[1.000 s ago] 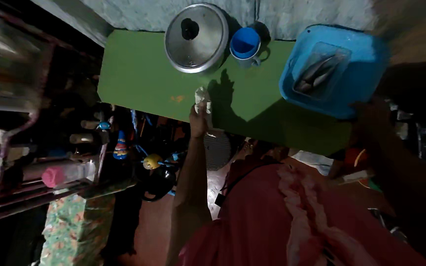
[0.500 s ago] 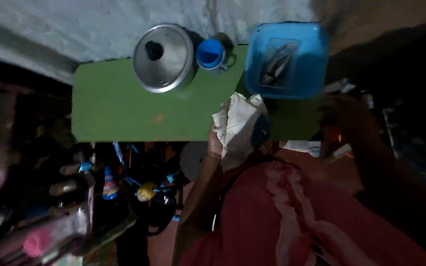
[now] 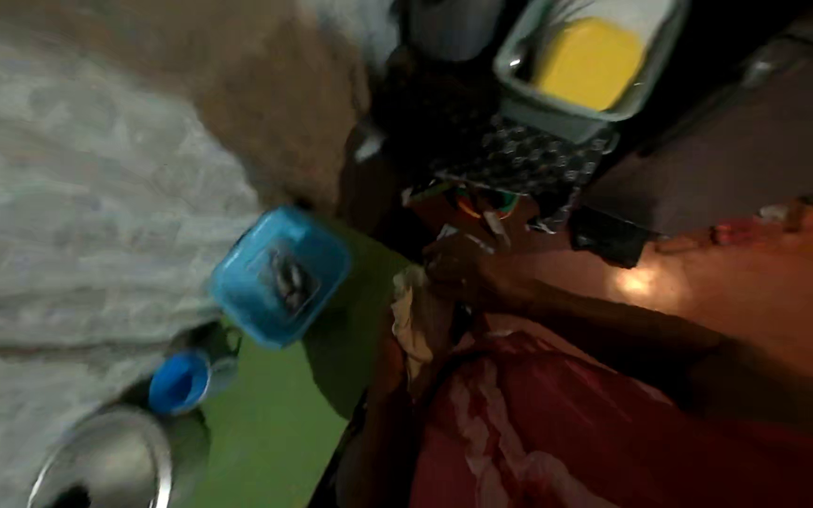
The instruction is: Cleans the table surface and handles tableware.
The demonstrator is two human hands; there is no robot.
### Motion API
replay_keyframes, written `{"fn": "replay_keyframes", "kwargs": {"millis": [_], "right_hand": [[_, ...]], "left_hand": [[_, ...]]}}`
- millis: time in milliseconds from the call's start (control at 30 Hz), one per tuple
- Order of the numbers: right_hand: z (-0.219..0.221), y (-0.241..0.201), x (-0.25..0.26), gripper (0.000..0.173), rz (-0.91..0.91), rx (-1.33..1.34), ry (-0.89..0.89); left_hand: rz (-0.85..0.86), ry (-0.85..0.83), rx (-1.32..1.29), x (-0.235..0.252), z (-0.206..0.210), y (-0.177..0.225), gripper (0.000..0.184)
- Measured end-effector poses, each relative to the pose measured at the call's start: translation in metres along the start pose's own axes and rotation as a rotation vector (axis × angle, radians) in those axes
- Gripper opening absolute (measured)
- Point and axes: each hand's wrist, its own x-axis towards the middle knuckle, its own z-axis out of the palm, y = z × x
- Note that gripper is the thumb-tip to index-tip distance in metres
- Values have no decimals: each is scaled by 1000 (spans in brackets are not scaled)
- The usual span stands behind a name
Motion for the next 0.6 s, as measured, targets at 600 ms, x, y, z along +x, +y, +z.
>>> {"fn": "replay_keyframes", "kwargs": {"millis": [600], "right_hand": [[-156, 182, -270, 31, 627, -295, 114]], "left_hand": [[-231, -346, 736, 18, 196, -72, 42]]}}
